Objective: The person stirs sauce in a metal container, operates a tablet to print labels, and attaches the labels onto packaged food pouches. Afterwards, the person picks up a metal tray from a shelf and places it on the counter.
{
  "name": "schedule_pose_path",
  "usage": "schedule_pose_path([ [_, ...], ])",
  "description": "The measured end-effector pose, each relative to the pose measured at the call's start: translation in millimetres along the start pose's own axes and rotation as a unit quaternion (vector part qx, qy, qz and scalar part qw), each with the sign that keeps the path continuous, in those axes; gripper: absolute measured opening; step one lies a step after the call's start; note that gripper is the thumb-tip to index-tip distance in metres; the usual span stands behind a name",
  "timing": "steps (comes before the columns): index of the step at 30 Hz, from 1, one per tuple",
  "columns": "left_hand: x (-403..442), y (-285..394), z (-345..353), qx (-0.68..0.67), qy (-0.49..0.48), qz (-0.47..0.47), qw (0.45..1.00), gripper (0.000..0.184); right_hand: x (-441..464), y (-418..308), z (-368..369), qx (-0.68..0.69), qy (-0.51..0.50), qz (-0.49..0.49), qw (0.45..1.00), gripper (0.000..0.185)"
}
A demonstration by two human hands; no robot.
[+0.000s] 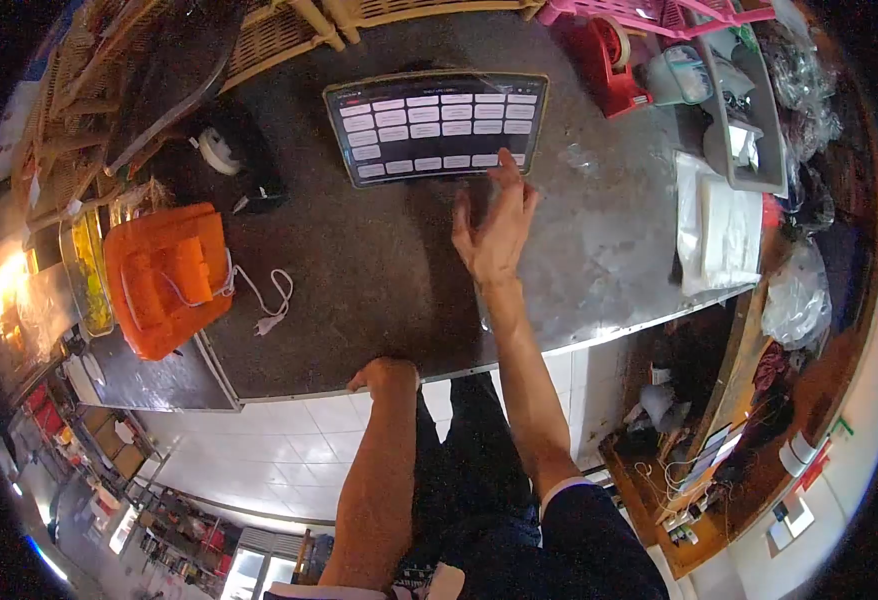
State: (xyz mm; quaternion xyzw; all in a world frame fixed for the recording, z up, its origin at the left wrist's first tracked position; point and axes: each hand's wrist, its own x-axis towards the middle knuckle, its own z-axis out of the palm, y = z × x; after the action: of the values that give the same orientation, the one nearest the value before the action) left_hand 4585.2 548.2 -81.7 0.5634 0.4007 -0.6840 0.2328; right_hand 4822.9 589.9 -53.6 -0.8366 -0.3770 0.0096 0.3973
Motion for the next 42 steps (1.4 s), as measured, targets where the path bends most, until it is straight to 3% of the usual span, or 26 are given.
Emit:
schedule_pose_path([
  [8, 13.0, -1.4, 8.7, -0.006, -0.008, -0.005, 1.000, 0.053, 11.5, 4.9, -5.8, -0.003, 0.025, 0.007, 1.000, 0.056],
  [11, 17.5, -0.4, 10.6, -0.008, -0.009, -0.005, 1.000, 0.054, 13.6, 8.0, -6.7, -0.029, 0.055, -0.042, 0.997, 0.052],
  [13, 20.4, -1.0, 12.0, -0.009, -0.011, -0.008, 1.000, 0.054, 13.3, 4.8, -10.2, -0.017, 0.027, 0.020, 0.999, 0.050],
  [17, 23.8, -1.7, 14.2, -0.015, -0.010, -0.006, 1.000, 0.055, 14.3, 8.2, -7.7, -0.007, 0.032, 0.013, 0.999, 0.049],
  [19, 22.1, -3.5, 12.9, -0.020, -0.007, -0.006, 1.000, 0.055, 15.7, 8.6, -5.5, -0.033, 0.073, -0.043, 0.996, 0.066],
  [22, 5.6, -3.4, 4.7, -0.033, 0.008, -0.003, 0.999, 0.056, 12.1, 3.8, -3.4, -0.019, 0.043, -0.006, 0.999, 0.053],
  [27, -49.3, 1.8, -25.2, -0.054, 0.033, 0.002, 0.998, 0.058, 10.5, -6.3, 4.2, 0.013, 0.013, -0.006, 1.000, 0.056],
  [38, -22.6, -2.6, -7.6, 0.035, 0.052, 0.033, 0.997, 0.061, 12.9, -18.3, 12.5, 0.019, 0.023, -0.057, 0.998, 0.056],
  [42, -13.5, -3.0, -7.9, 0.034, 0.020, 0.022, 0.999, 0.062, 15.5, -12.2, 4.0, 0.025, 0.008, -0.012, 1.000, 0.057],
])
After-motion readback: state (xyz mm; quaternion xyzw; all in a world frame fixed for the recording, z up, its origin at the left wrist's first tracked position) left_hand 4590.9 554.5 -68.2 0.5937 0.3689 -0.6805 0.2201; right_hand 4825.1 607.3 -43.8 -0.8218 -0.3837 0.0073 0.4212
